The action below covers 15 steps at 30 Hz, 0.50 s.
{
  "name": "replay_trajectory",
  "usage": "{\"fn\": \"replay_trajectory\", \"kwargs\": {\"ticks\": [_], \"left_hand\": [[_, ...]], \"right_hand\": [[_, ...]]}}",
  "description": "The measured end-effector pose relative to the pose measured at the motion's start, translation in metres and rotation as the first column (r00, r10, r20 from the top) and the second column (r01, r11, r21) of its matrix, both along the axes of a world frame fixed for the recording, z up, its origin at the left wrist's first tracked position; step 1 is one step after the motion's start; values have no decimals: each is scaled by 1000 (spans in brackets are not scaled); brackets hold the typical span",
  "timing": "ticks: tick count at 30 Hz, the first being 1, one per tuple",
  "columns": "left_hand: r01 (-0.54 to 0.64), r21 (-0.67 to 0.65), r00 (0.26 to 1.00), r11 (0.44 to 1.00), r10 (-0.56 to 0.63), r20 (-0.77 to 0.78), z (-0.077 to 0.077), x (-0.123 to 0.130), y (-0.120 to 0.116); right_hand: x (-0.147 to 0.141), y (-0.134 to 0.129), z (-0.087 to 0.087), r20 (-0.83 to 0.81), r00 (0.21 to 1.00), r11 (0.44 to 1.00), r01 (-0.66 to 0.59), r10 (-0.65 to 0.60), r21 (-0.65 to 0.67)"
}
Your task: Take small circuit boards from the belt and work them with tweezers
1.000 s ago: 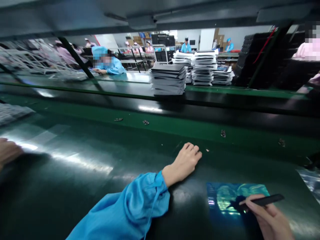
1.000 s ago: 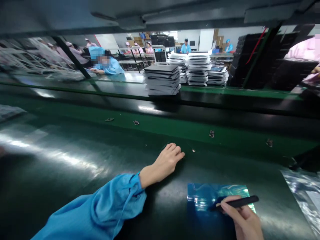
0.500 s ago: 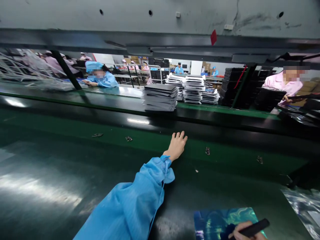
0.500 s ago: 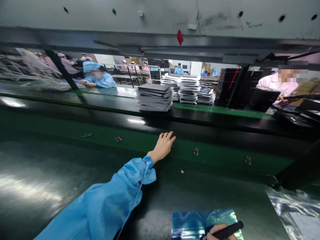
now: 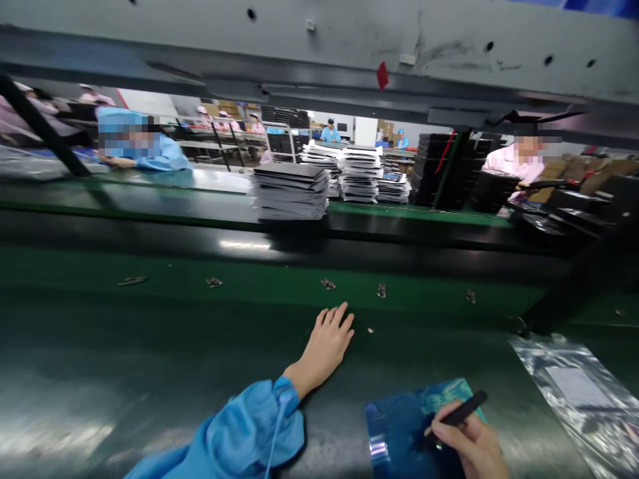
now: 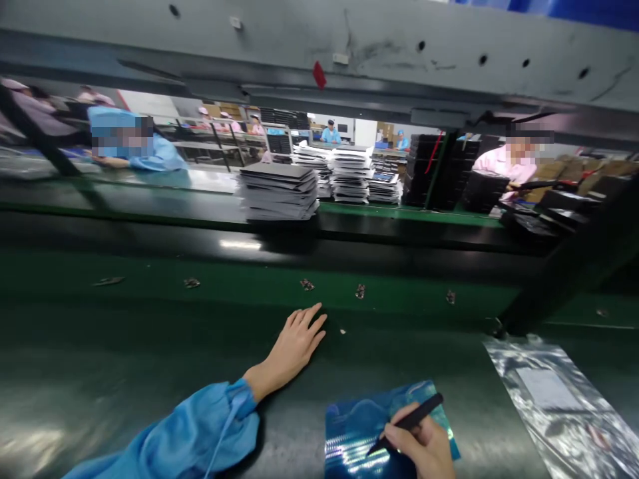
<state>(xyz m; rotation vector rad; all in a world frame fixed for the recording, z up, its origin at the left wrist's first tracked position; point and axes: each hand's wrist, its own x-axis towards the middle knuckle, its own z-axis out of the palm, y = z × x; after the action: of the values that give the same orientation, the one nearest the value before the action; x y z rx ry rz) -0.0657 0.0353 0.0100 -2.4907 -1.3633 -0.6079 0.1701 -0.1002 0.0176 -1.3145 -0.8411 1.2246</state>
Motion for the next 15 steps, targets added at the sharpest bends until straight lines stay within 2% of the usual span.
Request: {"fn": "replay_trajectory", "kwargs": {"ticks": [5,9,12,15], "left_hand": [[188,-7,982,982,-188,7,-6,15,-43],[323,-88,947,942,-321,29,2,22,-76],[361,-202,930,910,-368,3,13,24,-93],[348,-248,929,904,-367,-37,23,26,-102]], "right_hand": [[-6,-1,4,-2,1000,999,27,-27,21],[-7,1,6,16,999,999,38,-39,23],[-4,-1,6,30,999,1000,19,-19,19],[4,-5,0,49,999,1000,-7,6,3]]}}
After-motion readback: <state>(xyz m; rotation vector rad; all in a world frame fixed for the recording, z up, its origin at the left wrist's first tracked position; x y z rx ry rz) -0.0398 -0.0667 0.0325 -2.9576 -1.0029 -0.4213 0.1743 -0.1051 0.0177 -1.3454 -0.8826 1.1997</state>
